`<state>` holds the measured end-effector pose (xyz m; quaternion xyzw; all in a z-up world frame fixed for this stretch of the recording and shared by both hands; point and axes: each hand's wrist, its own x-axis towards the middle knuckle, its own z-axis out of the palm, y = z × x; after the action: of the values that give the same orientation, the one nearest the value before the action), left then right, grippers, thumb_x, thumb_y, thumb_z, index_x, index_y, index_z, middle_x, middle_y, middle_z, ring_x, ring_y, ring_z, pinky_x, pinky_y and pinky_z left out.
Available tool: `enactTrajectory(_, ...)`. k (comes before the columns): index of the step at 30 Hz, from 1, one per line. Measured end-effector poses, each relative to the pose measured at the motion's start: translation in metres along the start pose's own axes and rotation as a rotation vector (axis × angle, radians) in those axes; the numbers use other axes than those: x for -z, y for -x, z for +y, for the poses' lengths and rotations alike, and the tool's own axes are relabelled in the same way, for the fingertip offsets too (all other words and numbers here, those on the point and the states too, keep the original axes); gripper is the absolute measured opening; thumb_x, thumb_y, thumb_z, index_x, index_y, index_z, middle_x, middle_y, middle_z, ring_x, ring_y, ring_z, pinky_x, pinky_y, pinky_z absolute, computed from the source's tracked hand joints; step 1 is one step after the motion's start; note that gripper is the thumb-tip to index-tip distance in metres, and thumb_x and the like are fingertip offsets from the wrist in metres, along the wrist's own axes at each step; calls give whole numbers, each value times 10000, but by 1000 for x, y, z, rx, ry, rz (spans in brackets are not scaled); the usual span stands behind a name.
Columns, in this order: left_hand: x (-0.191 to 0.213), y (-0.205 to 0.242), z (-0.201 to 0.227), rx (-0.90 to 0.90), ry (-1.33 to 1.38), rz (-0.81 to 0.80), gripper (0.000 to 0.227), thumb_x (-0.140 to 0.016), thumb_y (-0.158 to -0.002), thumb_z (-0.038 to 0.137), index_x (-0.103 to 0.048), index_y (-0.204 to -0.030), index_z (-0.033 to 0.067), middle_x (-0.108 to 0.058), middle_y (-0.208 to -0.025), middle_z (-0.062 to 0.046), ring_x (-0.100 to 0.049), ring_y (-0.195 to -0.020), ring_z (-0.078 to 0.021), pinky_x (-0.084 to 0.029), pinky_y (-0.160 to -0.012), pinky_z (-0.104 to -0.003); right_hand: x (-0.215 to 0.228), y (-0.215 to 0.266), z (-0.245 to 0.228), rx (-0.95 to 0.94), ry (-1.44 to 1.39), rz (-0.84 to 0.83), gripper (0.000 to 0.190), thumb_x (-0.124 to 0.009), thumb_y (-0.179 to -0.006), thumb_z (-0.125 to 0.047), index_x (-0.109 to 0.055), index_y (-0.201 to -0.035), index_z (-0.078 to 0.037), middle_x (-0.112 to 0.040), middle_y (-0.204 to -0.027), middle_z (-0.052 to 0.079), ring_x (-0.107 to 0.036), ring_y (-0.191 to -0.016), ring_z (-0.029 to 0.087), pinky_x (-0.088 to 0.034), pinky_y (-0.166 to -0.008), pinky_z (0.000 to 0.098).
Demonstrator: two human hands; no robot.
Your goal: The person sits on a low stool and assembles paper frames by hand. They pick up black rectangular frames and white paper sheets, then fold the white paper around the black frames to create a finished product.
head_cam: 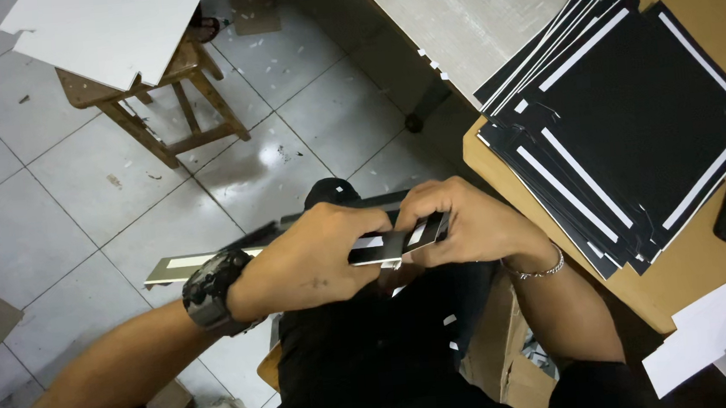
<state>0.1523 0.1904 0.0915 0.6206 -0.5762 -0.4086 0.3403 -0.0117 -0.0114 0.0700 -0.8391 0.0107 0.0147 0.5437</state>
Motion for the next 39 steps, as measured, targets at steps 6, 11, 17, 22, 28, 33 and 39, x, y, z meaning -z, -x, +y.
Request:
enactTrajectory(6,2,-5,-1,43,30,-21,434,-666,-923,151,-708,-1345,62,-819,-1159,-193,-799,-1048,-388,-669,-767,-435,0,3,9,16,-78,-11,159,-930,-817,-129,-800,-885,-70,-764,-820,150,-741,-832,300,-549,-836,481)
enactTrajectory(11,-1,-4,-3,85,77,-25,489,-637,-931,141,-680,-1410,52,-814,-1191,-214,-797,-1052,-379,-670,-766,-451,-1,7,29,10,-175,-38,194,-934,-842,-188,-822,-954,-76,-791,-868,125,-723,-865,248,-556,-835,466)
enactTrajectory(17,10,-2,18,118,16,-58,313,-686,-939,175,-661,-1218,35,-808,-1152,-264,-761,-1174,-475,-660,-856,-556,-1,7,30,28,-226,-49,227,-969,-808,-141,-757,-827,-61,-721,-755,74,-655,-780,193,-542,-766,422)
enactTrajectory(22,10,0,21,124,5,-79,265,-683,-954,152,-657,-1197,50,-818,-1130,-242,-764,-1194,-456,-657,-866,-558,-3,3,16,51,-272,-51,255,-970,-817,-122,-727,-758,-72,-690,-696,40,-621,-729,163,-520,-733,383)
enactTrajectory(28,4,1,17,107,-21,-57,241,-722,-947,168,-647,-1149,60,-812,-1081,-267,-777,-1118,-488,-664,-808,-548,-4,4,10,40,-206,-39,302,-992,-788,-163,-709,-757,-62,-653,-702,55,-596,-772,173,-520,-772,420)
enactTrajectory(33,-1,-4,11,83,-50,-57,211,-725,-951,157,-645,-1121,61,-805,-1057,-278,-788,-1075,-479,-671,-775,-500,-4,6,14,18,-140,-36,241,-997,-735,-129,-779,-813,-59,-722,-740,100,-685,-786,233,-522,-780,445)
enactTrajectory(39,-4,-5,5,68,-75,-46,247,-717,-945,142,-627,-1158,55,-792,-1069,-301,-773,-1037,-522,-654,-763,-547,-14,10,26,-180,-124,8,183,-908,-675,-103,-801,-822,-90,-746,-704,44,-621,-762,151,-556,-680,375)
